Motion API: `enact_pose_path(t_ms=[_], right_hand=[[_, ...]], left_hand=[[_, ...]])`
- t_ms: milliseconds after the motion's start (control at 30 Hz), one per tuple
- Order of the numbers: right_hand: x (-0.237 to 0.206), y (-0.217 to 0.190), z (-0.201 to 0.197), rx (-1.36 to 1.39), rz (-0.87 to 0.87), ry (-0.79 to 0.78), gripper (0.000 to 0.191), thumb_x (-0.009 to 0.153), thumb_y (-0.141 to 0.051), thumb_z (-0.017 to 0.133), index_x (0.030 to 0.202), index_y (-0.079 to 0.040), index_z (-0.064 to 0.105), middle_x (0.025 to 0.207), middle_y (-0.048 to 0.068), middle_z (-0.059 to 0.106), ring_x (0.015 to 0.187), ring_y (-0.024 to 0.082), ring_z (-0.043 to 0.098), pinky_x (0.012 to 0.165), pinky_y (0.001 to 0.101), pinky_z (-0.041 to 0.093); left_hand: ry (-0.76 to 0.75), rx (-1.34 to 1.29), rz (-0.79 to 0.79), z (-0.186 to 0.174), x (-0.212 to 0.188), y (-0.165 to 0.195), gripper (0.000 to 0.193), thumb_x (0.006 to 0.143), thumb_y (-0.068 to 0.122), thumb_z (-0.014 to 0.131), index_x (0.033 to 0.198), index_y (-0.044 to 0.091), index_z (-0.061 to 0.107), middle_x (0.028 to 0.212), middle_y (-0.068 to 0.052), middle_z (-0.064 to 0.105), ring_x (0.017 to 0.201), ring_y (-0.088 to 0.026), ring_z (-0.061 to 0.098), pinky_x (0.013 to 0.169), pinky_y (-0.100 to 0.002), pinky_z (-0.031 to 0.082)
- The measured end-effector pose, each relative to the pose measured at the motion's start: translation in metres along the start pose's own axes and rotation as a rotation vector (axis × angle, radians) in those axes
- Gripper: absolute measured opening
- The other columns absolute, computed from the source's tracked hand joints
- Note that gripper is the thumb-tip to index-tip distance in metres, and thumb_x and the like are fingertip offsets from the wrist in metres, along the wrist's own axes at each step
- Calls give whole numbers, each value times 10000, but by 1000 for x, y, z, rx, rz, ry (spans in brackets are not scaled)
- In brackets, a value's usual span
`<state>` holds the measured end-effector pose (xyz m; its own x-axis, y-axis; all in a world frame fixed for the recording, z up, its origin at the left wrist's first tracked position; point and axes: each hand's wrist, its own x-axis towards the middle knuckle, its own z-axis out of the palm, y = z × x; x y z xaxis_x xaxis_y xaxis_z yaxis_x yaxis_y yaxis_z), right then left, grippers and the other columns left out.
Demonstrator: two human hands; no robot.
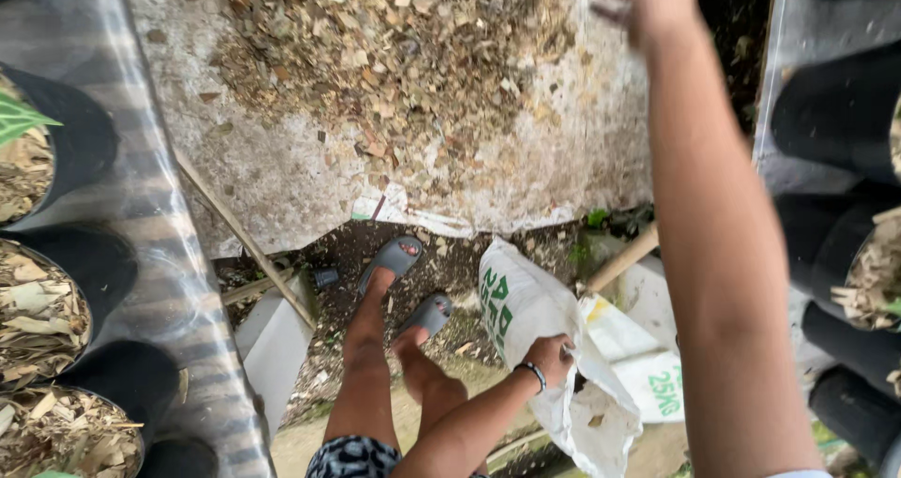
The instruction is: The person sits on the ground and mixes wood chip mulch with fine sawdust on a tarp by hand, then scoops the mixture into a woven sack. They then fill a nursery pot with the mix and set anthurium seedlings into it, pressing medium around the roots.
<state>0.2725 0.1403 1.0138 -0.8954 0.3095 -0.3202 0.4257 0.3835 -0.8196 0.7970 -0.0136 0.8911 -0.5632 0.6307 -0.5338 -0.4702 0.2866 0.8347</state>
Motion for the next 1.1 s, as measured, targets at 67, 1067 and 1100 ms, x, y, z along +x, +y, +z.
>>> enact_pose_path(t_ms=[67, 1067, 1100], right_hand=[[-68, 63, -12, 133, -212, -129, 483, 1108, -414, 439, 1242, 10, 629, 1186, 145, 709, 983, 166, 754, 846, 319, 651], [-626, 766, -61, -414, 690, 279, 735, 737, -397, 792, 1378, -114, 573, 1428, 164, 587, 1361, 367, 515, 1143, 461, 414], [-625, 769, -62, -407, 696, 278, 729, 736, -388, 792, 1375, -110, 575, 1423, 167, 590, 1357, 369, 518, 1139, 460, 417]], left_hand=[[14, 6, -3, 8, 1, -6, 169, 882, 122, 687, 1028, 41, 715, 787, -146, 722, 750, -303, 714, 753, -394, 584], [99, 292, 193, 163, 3, -83, 116, 1042, -6, 560, 1142, -2, 618, 872, -118, 640, 772, -127, 560, 692, -274, 456], [85, 291, 197, 162, 3, -78, 115, 1048, -8, 556, 1150, -5, 608, 879, -109, 646, 789, -122, 579, 702, -269, 464]])
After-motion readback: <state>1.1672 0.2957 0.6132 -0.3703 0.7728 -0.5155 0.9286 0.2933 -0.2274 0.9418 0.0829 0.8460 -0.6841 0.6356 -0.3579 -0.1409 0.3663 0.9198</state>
